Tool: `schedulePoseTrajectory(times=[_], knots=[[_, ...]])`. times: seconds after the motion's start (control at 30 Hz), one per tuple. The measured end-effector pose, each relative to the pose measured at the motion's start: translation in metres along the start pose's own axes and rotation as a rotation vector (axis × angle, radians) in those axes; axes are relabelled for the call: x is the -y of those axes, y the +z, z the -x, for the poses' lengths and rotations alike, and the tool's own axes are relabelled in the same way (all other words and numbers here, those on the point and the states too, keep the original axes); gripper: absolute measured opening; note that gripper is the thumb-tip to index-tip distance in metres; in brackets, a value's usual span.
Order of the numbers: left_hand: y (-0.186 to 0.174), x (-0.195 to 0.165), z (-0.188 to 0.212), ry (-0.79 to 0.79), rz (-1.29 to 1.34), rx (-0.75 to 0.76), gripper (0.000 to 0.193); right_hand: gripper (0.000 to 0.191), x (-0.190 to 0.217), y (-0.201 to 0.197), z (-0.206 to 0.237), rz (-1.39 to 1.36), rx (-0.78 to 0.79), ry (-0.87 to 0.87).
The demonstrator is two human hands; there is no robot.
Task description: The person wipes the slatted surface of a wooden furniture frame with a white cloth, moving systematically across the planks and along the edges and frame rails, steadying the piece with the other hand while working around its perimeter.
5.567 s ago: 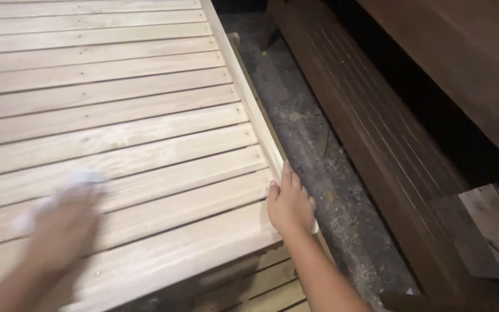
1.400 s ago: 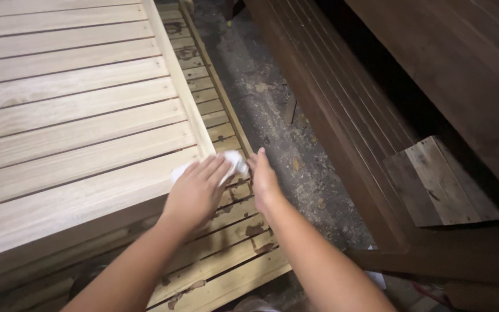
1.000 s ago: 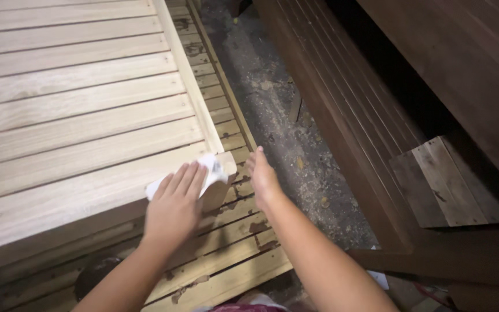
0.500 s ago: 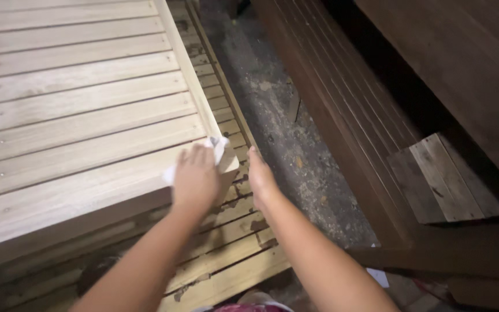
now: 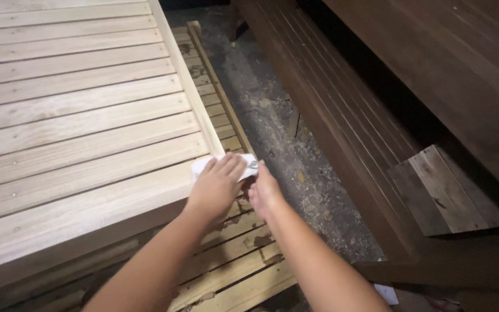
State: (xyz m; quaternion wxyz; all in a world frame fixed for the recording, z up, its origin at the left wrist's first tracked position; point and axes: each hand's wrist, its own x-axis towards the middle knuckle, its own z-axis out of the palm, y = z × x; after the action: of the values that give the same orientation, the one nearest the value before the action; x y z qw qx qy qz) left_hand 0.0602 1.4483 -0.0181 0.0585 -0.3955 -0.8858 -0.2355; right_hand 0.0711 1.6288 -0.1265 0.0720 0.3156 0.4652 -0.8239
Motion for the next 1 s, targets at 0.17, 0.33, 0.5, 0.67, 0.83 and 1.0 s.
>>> schedulePoseTrajectory(times=[0.17, 0.33, 0.5, 0.67, 0.83, 1.0], knots=[[-0.005, -0.009, 0.009, 0.15, -0.024, 0.092, 0.047, 0.063, 0.004, -0.004, 0.012, -0.12, -0.111, 0.118], [-0.008, -0.004, 0.014, 0.213, 0.018, 0.064, 0.04, 0.08, 0.009, -0.02, 0.026, -0.032, -0.19, 0.157], [0.003, -0.007, -0.037, -0.051, -0.17, 0.189, 0.023, 0.082, 0.002, -0.036, 0.026, -0.069, -0.122, 0.121], [-0.004, -0.019, -0.011, 0.268, -0.123, 0.037, 0.024, 0.083, -0.006, -0.044, 0.021, -0.045, -0.103, 0.141], [-0.008, -0.006, -0.033, 0.044, -0.064, 0.099, 0.022, 0.082, -0.002, -0.053, 0.017, -0.018, -0.186, 0.105], [0.002, -0.002, -0.035, 0.003, -0.068, 0.241, 0.023, 0.088, -0.001, -0.051, 0.015, -0.023, -0.06, 0.07]])
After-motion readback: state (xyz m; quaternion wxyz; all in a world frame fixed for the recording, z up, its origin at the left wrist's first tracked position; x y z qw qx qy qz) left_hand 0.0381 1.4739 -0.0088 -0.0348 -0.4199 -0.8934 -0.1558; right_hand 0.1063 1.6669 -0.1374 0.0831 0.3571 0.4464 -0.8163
